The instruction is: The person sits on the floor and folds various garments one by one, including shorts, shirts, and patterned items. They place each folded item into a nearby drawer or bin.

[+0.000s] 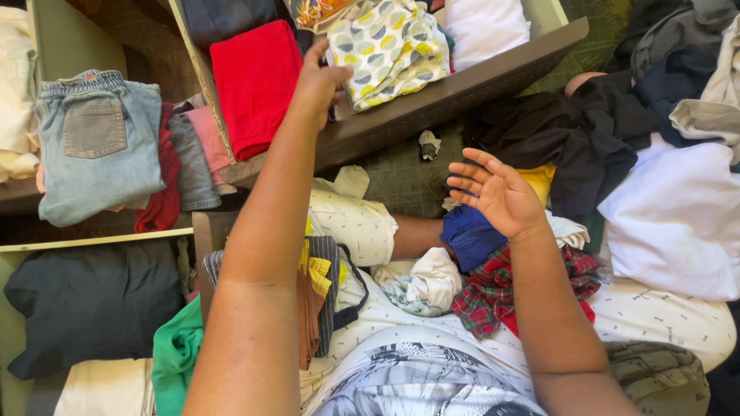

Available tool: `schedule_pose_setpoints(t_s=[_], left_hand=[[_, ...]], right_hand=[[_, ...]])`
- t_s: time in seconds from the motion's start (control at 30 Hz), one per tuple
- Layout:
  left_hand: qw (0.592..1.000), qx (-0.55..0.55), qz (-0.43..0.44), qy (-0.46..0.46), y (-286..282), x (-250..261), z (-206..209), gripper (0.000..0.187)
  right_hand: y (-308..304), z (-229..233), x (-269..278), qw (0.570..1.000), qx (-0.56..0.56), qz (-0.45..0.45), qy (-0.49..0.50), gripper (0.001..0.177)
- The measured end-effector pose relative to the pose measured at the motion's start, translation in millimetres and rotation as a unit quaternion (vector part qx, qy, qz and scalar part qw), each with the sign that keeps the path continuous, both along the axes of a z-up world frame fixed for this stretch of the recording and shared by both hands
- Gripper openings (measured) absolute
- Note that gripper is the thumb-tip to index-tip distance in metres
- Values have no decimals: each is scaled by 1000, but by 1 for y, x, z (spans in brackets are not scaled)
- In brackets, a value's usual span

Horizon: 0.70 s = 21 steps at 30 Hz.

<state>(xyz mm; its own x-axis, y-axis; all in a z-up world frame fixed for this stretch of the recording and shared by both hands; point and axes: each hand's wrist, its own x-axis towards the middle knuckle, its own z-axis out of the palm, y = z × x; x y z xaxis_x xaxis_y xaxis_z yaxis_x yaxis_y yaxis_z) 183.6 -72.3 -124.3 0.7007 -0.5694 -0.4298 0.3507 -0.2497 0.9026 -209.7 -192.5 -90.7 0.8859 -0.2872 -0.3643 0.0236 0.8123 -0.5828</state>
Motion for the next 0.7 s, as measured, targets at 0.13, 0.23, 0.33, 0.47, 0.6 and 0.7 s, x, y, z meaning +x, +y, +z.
schedule_pose_setpoints(t_s=[0.13, 0.23, 0.33, 0.47, 0.6, 0.7], left_hand=[[837, 137, -35, -528, -21, 7, 18, 89], [819, 114, -121, -549, -47, -5, 32, 73], [817, 201, -263, -472, -84, -16, 52, 74], [750, 310, -373, -449, -101, -53, 51, 104], [722, 359, -430, -407, -100, -51, 33, 117], [733, 363, -418, -396, -108, -44, 13, 116]], right_hand=[[-6, -5, 8, 1000, -12, 0, -7, 51], [-4, -10, 4, 1000, -19, -3, 12, 51], [-6, -10, 6, 999, -29, -8, 25, 51], [-16, -8, 3, 997, -60, -26, 45, 49], [-28, -15, 6, 993, -85, -42, 67, 47], [-31, -26, 2, 991, -99, -45, 77, 44]])
